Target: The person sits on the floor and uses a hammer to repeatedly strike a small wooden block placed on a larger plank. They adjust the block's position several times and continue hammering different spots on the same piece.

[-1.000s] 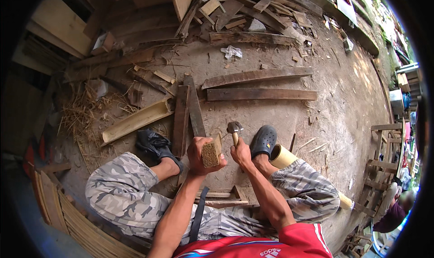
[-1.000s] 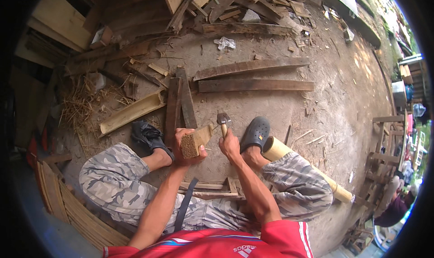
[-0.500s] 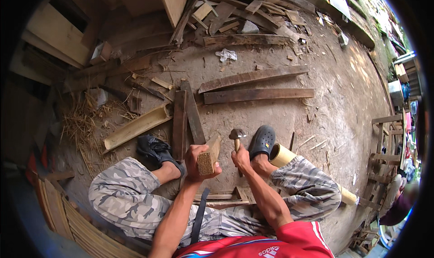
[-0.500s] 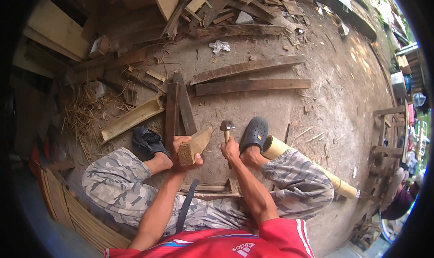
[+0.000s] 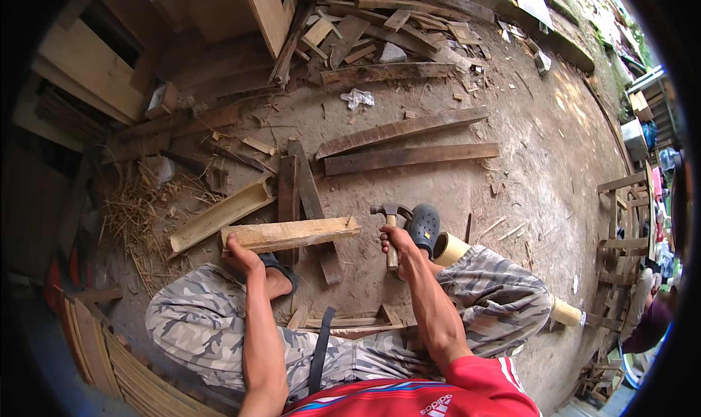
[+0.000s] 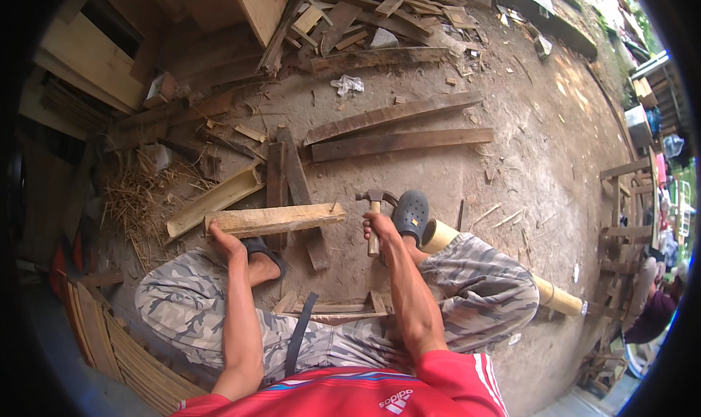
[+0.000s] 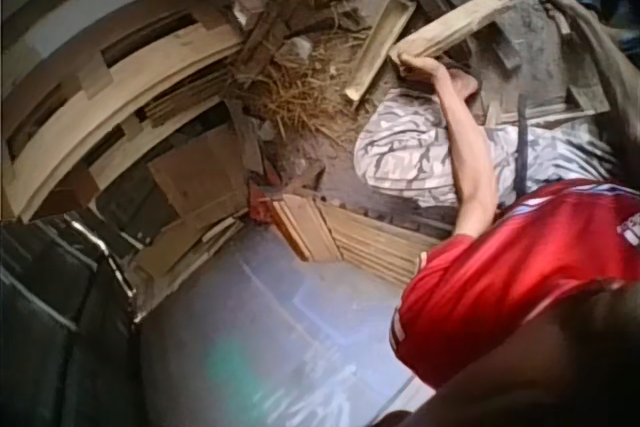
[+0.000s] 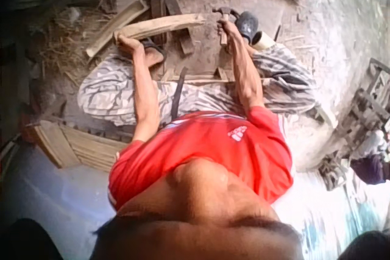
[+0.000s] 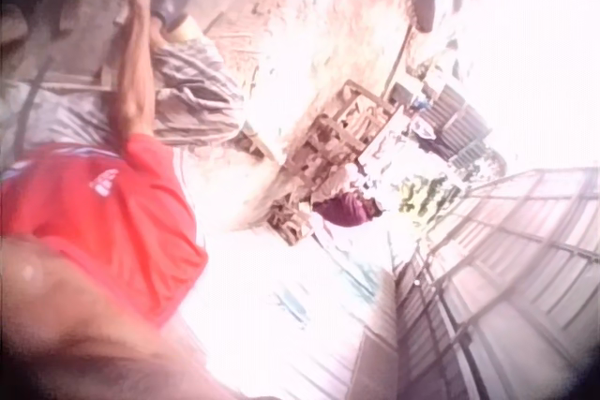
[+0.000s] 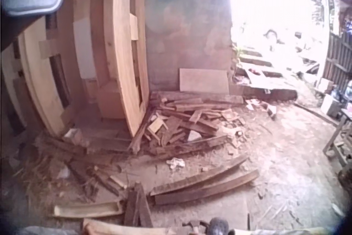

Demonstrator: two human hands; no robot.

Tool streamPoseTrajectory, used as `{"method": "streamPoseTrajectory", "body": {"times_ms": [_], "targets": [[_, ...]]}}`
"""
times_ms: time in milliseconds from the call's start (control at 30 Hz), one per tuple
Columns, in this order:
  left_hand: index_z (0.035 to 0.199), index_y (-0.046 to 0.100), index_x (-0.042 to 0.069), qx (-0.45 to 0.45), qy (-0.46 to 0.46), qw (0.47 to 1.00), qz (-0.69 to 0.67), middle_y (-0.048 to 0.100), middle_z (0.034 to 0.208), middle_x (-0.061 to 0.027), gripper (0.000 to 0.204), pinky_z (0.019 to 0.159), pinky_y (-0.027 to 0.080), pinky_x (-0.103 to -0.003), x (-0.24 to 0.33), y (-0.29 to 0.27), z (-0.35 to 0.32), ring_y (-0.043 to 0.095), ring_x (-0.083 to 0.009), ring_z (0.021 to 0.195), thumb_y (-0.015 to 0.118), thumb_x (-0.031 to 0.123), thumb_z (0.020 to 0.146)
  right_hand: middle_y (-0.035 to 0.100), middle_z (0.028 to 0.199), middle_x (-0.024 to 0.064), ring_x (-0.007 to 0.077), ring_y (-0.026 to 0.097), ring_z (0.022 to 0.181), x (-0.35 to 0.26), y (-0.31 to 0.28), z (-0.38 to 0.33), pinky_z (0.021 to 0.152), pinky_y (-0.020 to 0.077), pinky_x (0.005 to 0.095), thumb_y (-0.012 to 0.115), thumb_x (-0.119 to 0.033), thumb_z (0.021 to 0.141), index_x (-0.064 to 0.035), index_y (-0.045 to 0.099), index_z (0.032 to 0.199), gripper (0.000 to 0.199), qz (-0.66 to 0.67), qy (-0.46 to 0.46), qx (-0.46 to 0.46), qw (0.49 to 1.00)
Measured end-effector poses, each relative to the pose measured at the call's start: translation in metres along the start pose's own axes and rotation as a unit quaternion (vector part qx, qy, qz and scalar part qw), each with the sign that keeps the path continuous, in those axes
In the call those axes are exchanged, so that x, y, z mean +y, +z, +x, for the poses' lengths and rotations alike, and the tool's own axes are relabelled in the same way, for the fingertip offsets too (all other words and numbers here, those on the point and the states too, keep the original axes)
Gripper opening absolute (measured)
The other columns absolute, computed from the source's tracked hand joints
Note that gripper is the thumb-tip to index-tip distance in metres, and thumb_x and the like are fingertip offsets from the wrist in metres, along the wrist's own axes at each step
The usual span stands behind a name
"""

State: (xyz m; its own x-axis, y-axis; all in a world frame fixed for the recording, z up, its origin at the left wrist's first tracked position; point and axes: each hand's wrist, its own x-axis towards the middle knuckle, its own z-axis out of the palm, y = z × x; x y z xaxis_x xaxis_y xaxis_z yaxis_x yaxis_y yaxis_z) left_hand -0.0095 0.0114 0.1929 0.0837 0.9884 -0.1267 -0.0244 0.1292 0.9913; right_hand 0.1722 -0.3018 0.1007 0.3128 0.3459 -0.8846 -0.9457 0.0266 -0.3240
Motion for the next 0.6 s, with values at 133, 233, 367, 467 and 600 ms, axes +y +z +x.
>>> {"method": "streamPoseTrajectory", "body": {"times_ms": [133, 233, 367, 467, 600], "targets": [[0.122, 0.053, 0.000, 0.018, -0.061, 0.994, -0.088, 0.055, 0.120, -0.0104, 0.050, 0.096, 0.043, -0.038, -0.002, -0.004, 0.018, 0.055, -0.0230, 0.109, 0.053, 0.040, 0.091, 0.046, 0.065, -0.0023, 0.0071, 0.042, 0.047, -0.024, 0.010, -0.017, 0.040, 0.0391, 0.0230, 0.056, -0.010, 0.090, -0.0080, 0.044, 0.093, 0.013, 0.009, 0.026, -0.045, 0.999], [0.120, 0.054, 0.000, 0.002, 0.007, 0.997, -0.080, 0.057, 0.117, -0.0096, 0.048, 0.096, 0.043, -0.038, 0.000, 0.004, 0.018, 0.055, -0.0232, 0.108, 0.054, 0.039, 0.091, 0.047, 0.066, -0.0030, 0.0067, 0.041, 0.047, -0.048, 0.025, -0.054, 0.041, 0.0385, 0.0234, 0.058, -0.013, 0.090, -0.0092, 0.048, 0.092, 0.011, -0.167, 0.050, -0.131, 0.976], [0.118, 0.058, -0.002, -0.009, 0.006, 0.993, -0.121, 0.059, 0.117, -0.0104, 0.046, 0.095, 0.043, -0.036, -0.006, 0.004, 0.026, 0.056, -0.0228, 0.107, 0.056, 0.034, 0.089, 0.048, 0.065, -0.0023, 0.0080, 0.043, 0.047, -0.060, 0.050, -0.084, 0.042, 0.0400, 0.0254, 0.059, -0.015, 0.089, -0.0089, 0.051, 0.091, 0.010, -0.155, -0.077, -0.079, 0.982], [0.113, 0.058, -0.005, -0.010, 0.044, 0.991, -0.126, 0.060, 0.114, -0.0127, 0.045, 0.092, 0.044, -0.036, 0.005, 0.011, 0.017, 0.056, -0.0229, 0.103, 0.062, 0.030, 0.085, 0.049, 0.062, -0.0003, 0.0110, 0.047, 0.046, -0.064, 0.035, -0.081, 0.042, 0.0424, 0.0275, 0.060, -0.014, 0.088, -0.0078, 0.053, 0.088, 0.010, -0.129, -0.144, 0.027, 0.981], [0.114, 0.056, -0.004, -0.069, 0.117, 0.989, -0.059, 0.060, 0.106, -0.0117, 0.041, 0.089, 0.045, -0.035, 0.016, 0.010, 0.000, 0.057, -0.0221, 0.098, 0.062, 0.024, 0.085, 0.054, 0.064, 0.0076, 0.0190, 0.054, 0.048, -0.052, 0.013, -0.071, 0.044, 0.0476, 0.0346, 0.060, -0.008, 0.085, 0.0002, 0.054, 0.084, 0.011, -0.163, -0.136, 0.100, 0.972]]}}
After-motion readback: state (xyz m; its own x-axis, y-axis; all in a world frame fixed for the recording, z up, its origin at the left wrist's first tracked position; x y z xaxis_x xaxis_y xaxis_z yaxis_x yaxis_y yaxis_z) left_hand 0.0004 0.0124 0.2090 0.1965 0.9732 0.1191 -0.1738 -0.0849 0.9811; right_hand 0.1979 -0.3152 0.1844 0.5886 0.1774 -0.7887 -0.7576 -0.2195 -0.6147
